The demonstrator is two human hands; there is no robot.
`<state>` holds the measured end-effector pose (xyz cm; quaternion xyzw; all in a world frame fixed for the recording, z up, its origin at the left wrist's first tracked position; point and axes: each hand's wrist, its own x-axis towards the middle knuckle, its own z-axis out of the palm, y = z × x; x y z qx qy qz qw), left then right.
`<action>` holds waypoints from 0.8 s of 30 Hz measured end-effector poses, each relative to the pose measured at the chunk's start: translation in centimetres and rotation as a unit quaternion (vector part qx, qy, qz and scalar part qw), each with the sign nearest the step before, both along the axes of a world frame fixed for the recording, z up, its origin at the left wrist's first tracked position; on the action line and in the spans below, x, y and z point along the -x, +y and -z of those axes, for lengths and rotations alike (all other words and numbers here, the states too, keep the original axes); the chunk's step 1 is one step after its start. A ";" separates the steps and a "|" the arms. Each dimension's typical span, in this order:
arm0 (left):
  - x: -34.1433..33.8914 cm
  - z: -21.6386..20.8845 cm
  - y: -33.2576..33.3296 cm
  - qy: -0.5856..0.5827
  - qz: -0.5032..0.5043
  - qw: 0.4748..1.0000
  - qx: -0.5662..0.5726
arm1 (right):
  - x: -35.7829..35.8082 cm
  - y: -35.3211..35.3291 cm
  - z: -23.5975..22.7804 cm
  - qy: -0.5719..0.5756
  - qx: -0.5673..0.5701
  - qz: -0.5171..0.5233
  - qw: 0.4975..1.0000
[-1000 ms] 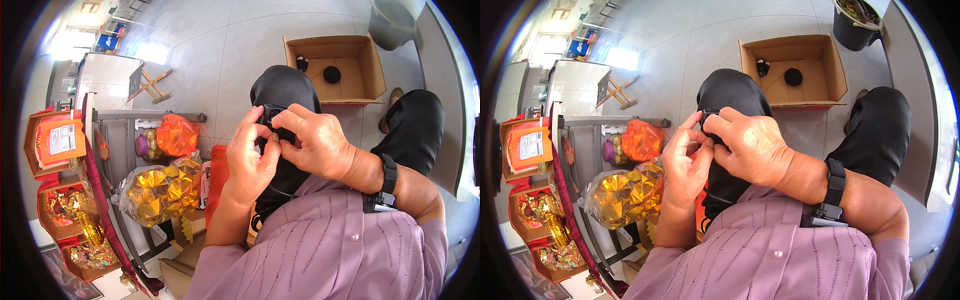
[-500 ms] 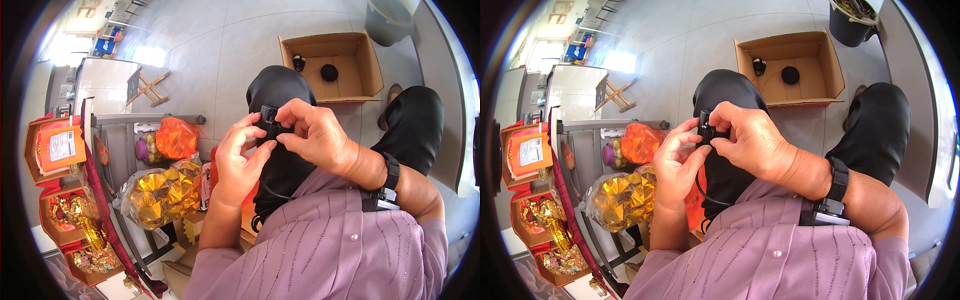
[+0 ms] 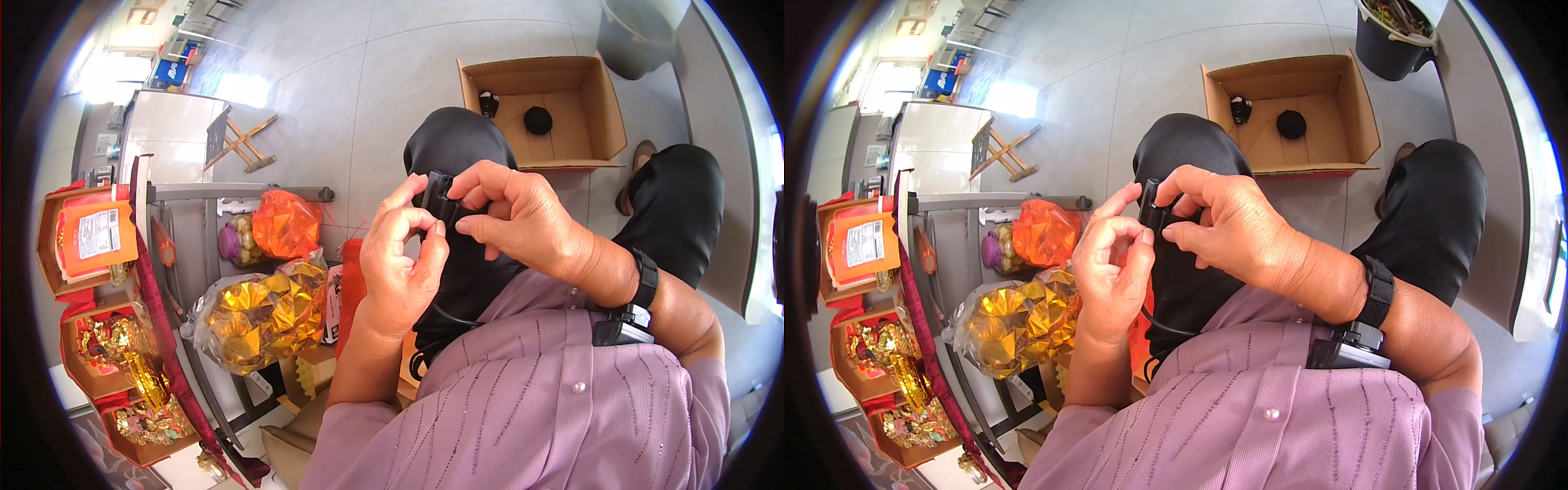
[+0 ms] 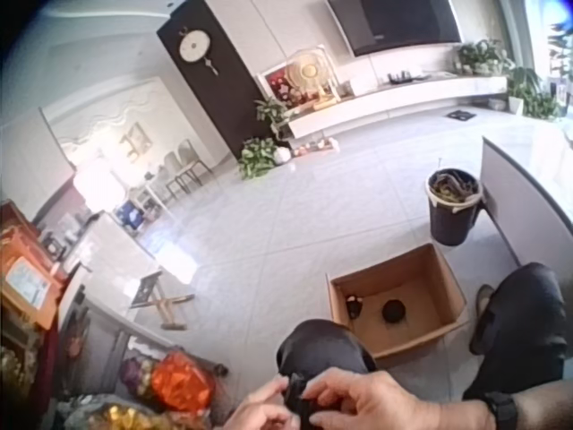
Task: Assembling a black sensor device and attaching it to a wrist strap.
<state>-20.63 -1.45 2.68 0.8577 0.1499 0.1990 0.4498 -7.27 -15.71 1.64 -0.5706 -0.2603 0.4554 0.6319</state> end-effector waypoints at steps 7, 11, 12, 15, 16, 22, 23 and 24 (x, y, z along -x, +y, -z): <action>0.1 -0.4 0.1 -0.018 0.011 0.993 -0.115 | 0.0 0.4 0.4 0.015 -0.006 0.005 1.000; -0.1 -0.4 0.0 -0.027 -0.001 0.988 -0.154 | -0.3 0.1 0.4 0.001 0.031 0.007 0.999; -0.1 -0.3 0.0 -0.039 -0.006 0.983 -0.180 | -0.5 0.0 0.2 0.002 0.032 0.007 0.999; -0.2 0.2 0.5 -0.088 0.019 0.960 -0.265 | -1.4 -0.5 -0.8 -0.005 0.096 -0.041 0.995; -0.3 0.3 0.5 -0.087 0.019 0.960 -0.265 | -1.7 -0.6 -1.0 -0.013 0.113 -0.072 0.991; -0.4 0.7 -0.2 -0.096 0.004 0.952 -0.292 | -2.2 -0.6 -0.9 0.013 0.112 -0.116 0.987; -0.3 0.9 -0.1 -0.099 0.013 0.956 -0.277 | -2.2 -0.5 -1.0 0.022 0.116 -0.116 0.986; -0.3 1.0 -0.1 -0.102 0.023 0.959 -0.262 | -1.9 -0.3 -1.1 0.022 0.116 -0.115 0.986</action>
